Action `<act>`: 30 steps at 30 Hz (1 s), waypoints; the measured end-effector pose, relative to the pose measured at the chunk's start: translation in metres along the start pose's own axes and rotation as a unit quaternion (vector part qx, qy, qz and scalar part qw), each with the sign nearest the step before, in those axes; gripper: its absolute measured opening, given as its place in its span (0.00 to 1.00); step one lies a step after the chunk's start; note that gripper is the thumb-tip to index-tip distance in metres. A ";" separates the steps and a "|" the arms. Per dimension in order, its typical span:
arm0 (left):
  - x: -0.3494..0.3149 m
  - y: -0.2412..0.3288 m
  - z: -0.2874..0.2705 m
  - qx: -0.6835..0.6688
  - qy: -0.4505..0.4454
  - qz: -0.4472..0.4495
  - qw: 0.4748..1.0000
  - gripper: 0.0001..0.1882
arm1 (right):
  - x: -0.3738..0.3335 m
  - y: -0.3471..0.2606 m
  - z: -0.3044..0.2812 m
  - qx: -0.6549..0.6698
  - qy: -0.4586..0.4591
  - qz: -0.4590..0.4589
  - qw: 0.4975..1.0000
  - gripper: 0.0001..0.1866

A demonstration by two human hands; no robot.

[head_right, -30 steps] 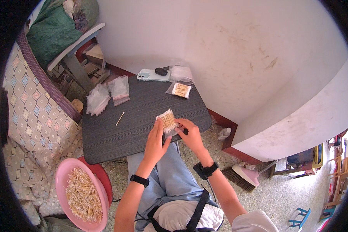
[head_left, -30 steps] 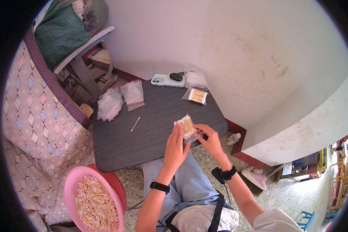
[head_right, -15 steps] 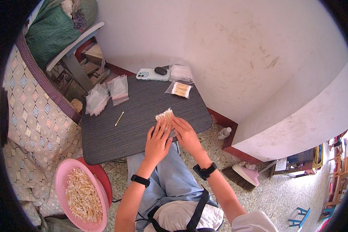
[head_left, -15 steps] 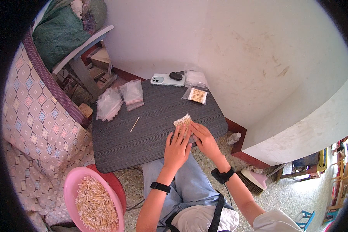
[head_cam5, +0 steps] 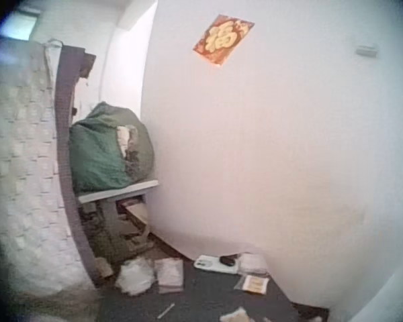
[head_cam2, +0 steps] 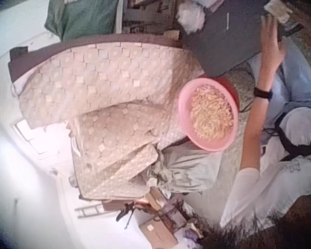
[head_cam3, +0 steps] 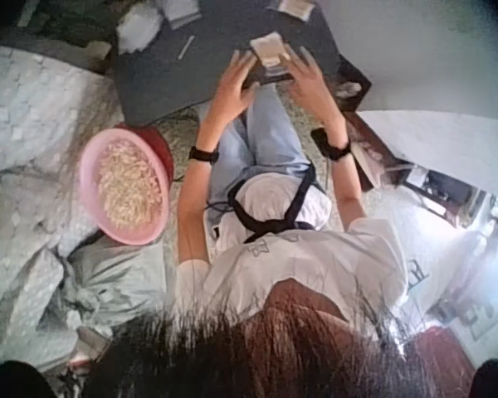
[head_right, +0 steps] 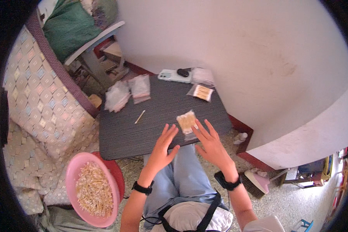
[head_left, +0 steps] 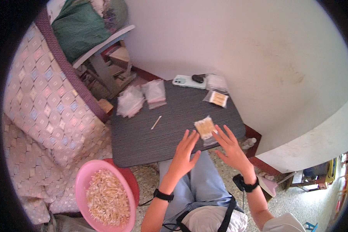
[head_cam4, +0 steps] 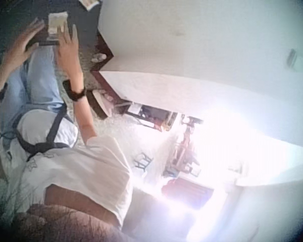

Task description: Picking up bundles of cotton swabs and placing them into small plastic zip bags.

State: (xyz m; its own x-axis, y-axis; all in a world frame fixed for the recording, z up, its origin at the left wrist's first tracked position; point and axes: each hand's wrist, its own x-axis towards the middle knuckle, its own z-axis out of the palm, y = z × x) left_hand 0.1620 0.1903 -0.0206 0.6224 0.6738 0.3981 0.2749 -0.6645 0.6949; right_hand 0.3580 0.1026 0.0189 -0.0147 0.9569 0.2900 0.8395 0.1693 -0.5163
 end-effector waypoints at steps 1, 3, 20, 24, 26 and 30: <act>-0.008 0.009 -0.013 0.021 -0.012 0.006 1.000 0.24 | -0.003 -0.012 -0.006 0.021 -0.010 -0.002 1.000 0.30; -0.028 0.026 -0.042 0.042 -0.016 -0.008 0.999 0.20 | -0.008 -0.029 -0.002 0.040 -0.037 -0.036 0.998 0.30; -0.245 0.023 -0.230 0.336 -0.040 -0.328 0.882 0.29 | -0.008 -0.011 0.136 0.126 -0.145 -0.136 0.972 0.03; -0.247 0.026 -0.217 0.366 -0.039 -0.326 0.871 0.31 | -0.010 -0.012 0.138 0.140 -0.133 -0.135 0.972 0.03; -0.240 0.030 -0.217 0.351 -0.050 -0.349 0.867 0.29 | -0.010 -0.016 0.135 0.130 -0.133 -0.136 0.973 0.03; -0.239 0.022 -0.219 0.284 -0.039 -0.374 0.882 0.23 | -0.011 -0.016 0.137 0.098 -0.119 -0.146 0.977 0.03</act>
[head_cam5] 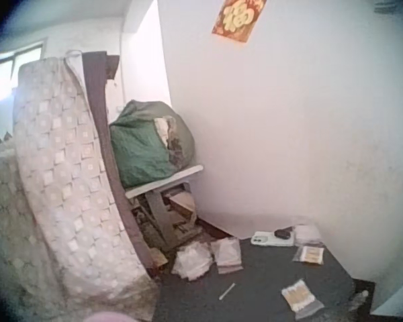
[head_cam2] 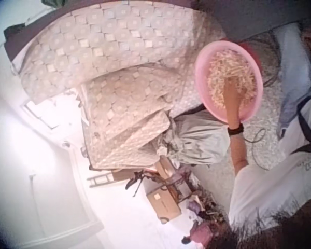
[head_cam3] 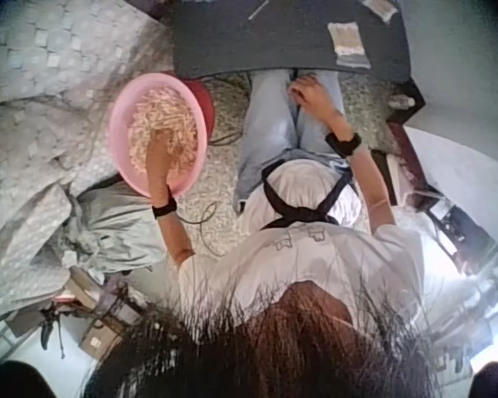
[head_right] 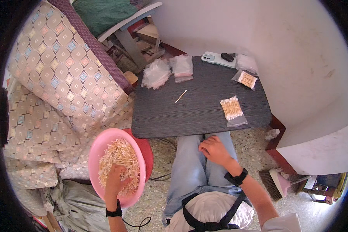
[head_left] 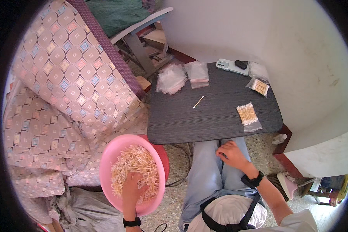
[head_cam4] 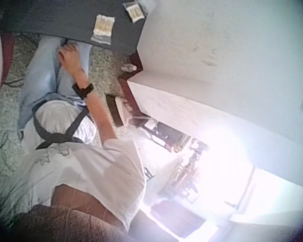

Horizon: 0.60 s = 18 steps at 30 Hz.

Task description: Picking up bundles of cotton swabs and placing them into small plastic zip bags.

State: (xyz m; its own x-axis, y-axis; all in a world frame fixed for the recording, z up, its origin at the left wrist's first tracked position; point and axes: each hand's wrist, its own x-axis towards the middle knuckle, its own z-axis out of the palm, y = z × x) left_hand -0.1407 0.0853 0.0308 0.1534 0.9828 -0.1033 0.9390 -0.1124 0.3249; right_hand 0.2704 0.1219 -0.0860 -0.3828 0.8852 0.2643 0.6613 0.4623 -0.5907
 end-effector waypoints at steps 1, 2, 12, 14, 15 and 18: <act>0.000 0.002 0.000 -0.001 -0.002 0.001 1.000 0.23 | 0.000 0.000 0.000 -0.001 -0.001 0.002 1.000 0.03; 0.001 0.005 -0.002 0.005 -0.009 0.001 1.000 0.21 | 0.000 0.000 0.000 -0.001 0.005 0.003 1.000 0.03; 0.002 -0.004 -0.011 -0.014 -0.016 0.003 1.000 0.13 | 0.000 -0.004 -0.002 0.008 -0.002 0.019 1.000 0.03; 0.003 -0.003 -0.018 0.024 -0.031 -0.012 0.999 0.12 | 0.000 -0.003 -0.002 0.006 0.006 0.015 1.000 0.03; 0.003 -0.002 -0.021 0.063 -0.045 -0.027 0.997 0.11 | 0.000 -0.003 -0.001 0.006 0.014 0.009 1.000 0.03; 0.003 -0.006 -0.023 0.064 0.003 -0.051 0.997 0.11 | 0.000 -0.001 0.001 -0.003 0.022 0.007 1.000 0.03</act>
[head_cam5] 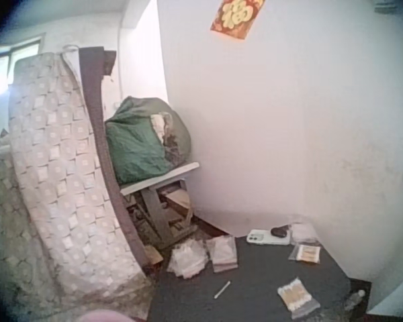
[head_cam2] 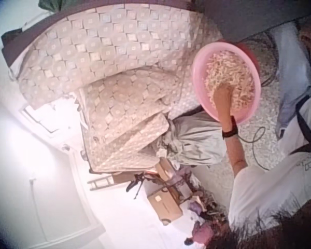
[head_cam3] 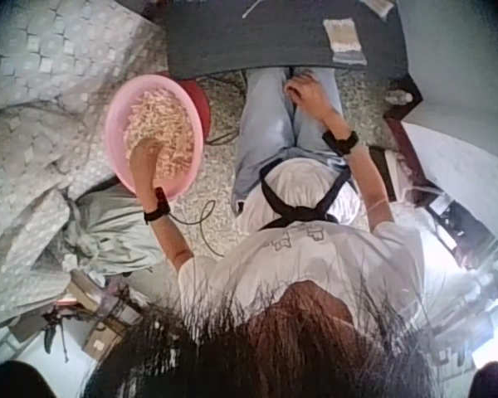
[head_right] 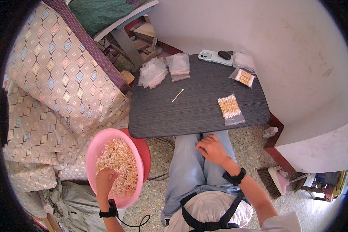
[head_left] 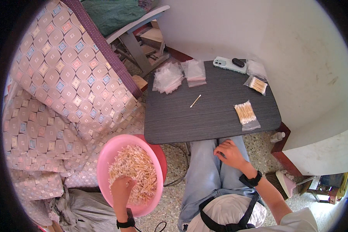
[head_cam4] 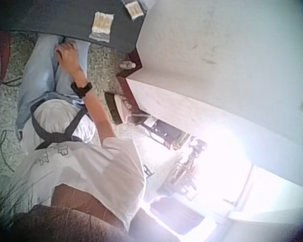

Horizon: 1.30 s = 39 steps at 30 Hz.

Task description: Picking up bundles of cotton swabs and placing them into small plastic zip bags.

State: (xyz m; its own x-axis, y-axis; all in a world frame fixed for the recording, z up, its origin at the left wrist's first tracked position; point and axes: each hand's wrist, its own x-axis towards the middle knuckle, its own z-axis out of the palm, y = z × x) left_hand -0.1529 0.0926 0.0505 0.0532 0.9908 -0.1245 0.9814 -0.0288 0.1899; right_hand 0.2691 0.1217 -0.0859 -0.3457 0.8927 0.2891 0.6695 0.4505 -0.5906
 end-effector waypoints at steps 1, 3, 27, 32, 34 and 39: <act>0.001 -0.003 -0.001 0.001 0.001 0.000 1.000 0.11 | 0.001 0.000 0.000 0.001 0.001 0.000 1.000 0.03; 0.002 -0.009 0.000 0.020 0.091 0.076 0.993 0.12 | 0.000 -0.001 -0.001 0.008 -0.007 0.009 1.000 0.03; 0.027 0.010 -0.028 -0.180 0.154 0.044 0.971 0.09 | 0.000 -0.003 0.000 0.011 0.014 0.008 1.000 0.03; 0.057 0.053 -0.040 -0.264 0.166 0.065 0.948 0.09 | -0.002 0.001 0.004 0.006 0.002 0.009 1.000 0.03; 0.078 0.080 -0.043 -0.298 0.158 0.079 0.938 0.09 | -0.003 0.004 0.004 -0.002 0.002 0.007 1.000 0.03; 0.133 0.143 -0.027 -0.407 0.114 0.201 0.884 0.08 | -0.005 0.002 0.006 0.005 0.009 0.011 1.000 0.03</act>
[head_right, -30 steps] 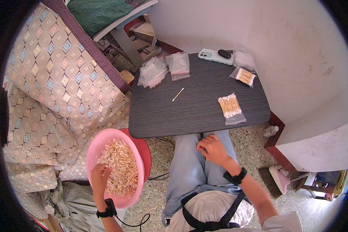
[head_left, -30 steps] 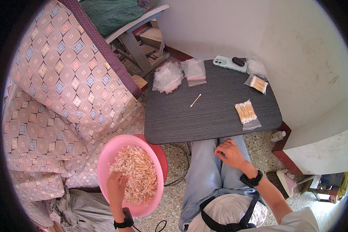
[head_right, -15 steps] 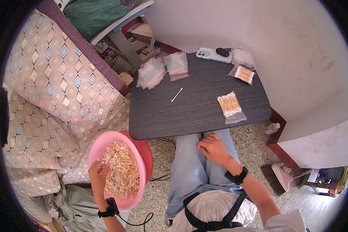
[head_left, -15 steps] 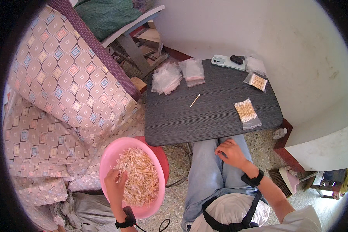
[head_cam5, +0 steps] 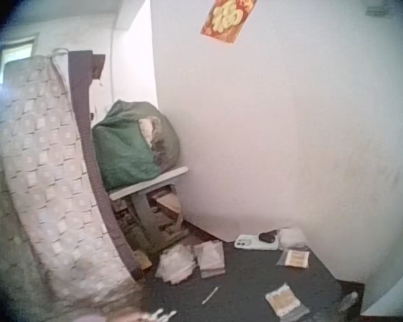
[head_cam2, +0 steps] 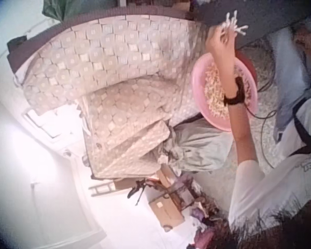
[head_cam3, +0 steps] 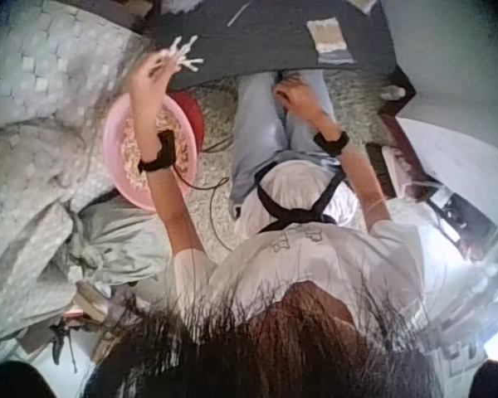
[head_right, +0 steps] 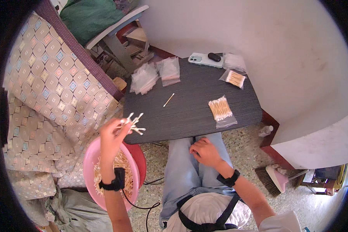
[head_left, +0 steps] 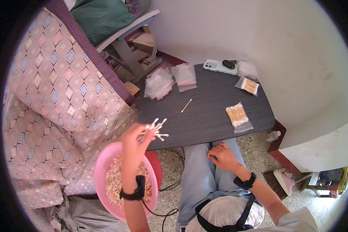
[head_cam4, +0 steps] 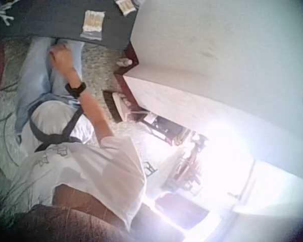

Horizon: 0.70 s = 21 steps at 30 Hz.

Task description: Picking up bundles of cotton swabs and placing them into small plastic zip bags.

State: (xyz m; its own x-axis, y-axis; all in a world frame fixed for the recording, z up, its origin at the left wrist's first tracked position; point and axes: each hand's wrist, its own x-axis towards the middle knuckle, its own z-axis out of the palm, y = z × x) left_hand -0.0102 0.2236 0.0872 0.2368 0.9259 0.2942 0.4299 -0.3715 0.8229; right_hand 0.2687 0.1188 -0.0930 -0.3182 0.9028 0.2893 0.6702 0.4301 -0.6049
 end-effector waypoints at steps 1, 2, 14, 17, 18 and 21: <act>0.010 -0.009 0.011 0.002 -0.041 0.000 0.999 0.08 | 0.000 -0.001 0.000 -0.004 0.001 0.001 1.000 0.03; 0.020 -0.019 0.023 0.004 -0.083 0.000 0.997 0.08 | 0.001 -0.001 0.000 0.000 -0.001 -0.001 1.000 0.03; 0.066 -0.094 0.133 0.123 -0.051 0.074 0.988 0.08 | 0.001 0.000 0.003 -0.003 -0.001 -0.005 1.000 0.02; 0.065 -0.090 0.143 0.115 -0.028 0.073 0.990 0.11 | -0.001 0.000 0.002 -0.005 0.002 -0.002 1.000 0.03; 0.065 -0.089 0.143 0.075 -0.037 0.065 0.994 0.13 | 0.000 0.000 0.003 -0.001 0.010 -0.004 1.000 0.03; 0.061 -0.089 0.137 0.079 -0.057 0.073 0.993 0.16 | 0.000 0.001 0.002 -0.006 -0.003 0.003 1.000 0.03</act>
State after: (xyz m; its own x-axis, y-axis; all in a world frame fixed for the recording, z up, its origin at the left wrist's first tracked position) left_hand 0.0852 0.3039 -0.0342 0.3997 0.8510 0.3407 0.5128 -0.5156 0.6864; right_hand 0.2682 0.1187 -0.0948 -0.3181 0.9051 0.2822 0.6798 0.4252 -0.5975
